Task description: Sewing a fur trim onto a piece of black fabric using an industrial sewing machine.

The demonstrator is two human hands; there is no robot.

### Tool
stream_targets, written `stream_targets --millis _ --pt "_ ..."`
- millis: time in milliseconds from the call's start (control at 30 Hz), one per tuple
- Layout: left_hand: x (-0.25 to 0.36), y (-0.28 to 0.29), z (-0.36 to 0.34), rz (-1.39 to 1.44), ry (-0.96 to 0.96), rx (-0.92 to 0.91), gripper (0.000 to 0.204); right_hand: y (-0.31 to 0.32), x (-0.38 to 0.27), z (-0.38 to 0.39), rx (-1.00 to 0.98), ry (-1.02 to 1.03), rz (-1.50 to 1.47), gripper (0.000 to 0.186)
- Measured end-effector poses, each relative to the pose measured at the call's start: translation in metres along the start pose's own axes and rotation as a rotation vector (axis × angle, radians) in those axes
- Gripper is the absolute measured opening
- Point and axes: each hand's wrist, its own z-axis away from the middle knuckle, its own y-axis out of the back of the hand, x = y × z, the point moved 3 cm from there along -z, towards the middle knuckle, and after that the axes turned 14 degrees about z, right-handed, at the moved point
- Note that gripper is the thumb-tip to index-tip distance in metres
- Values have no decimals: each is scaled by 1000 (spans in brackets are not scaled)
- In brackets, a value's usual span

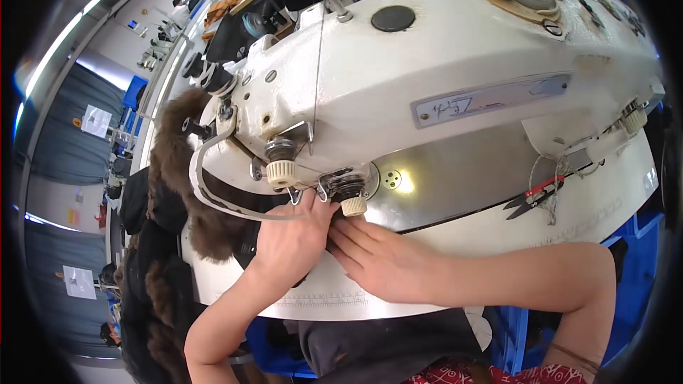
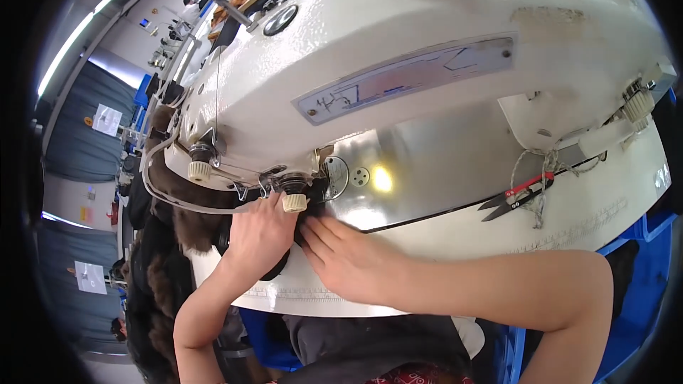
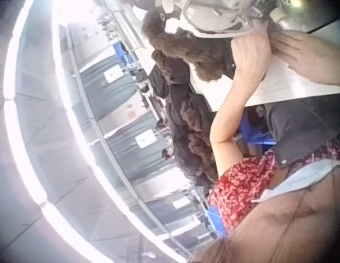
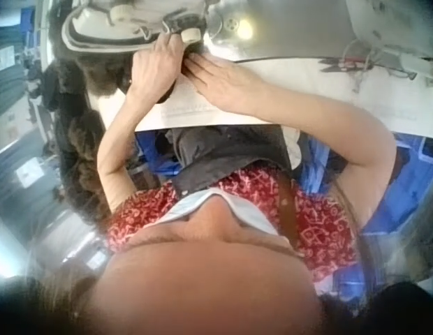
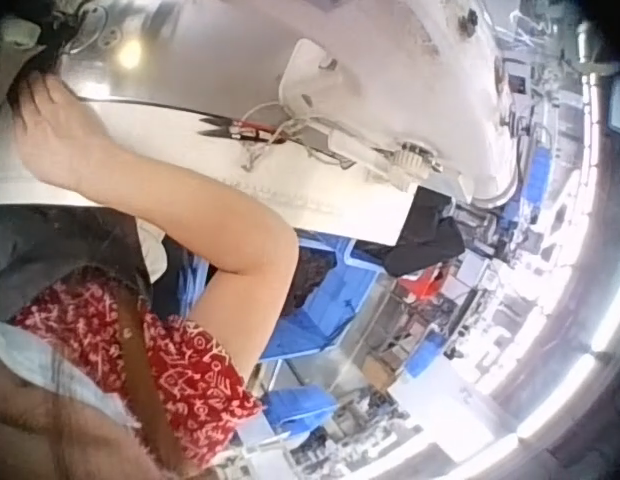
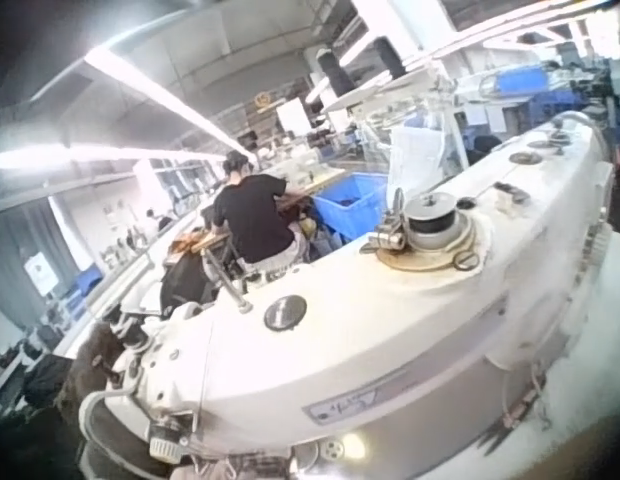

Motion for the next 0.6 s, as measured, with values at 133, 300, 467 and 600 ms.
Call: stream_targets --millis 133,300,467,600 --pt "-6 3 4 44 -55 35 11 4 -1 6 13 -132 -27 42" --pt "-3 14 -5 244 91 -58 9 6 5 6 -42 -48 32 44" --pt "3 13 -5 207 38 -18 13 -11 12 -28 -126 -118 -235 43" --pt "37 8 -5 -3 -154 36 26 -36 7 -31 -81 -195 -410 37"
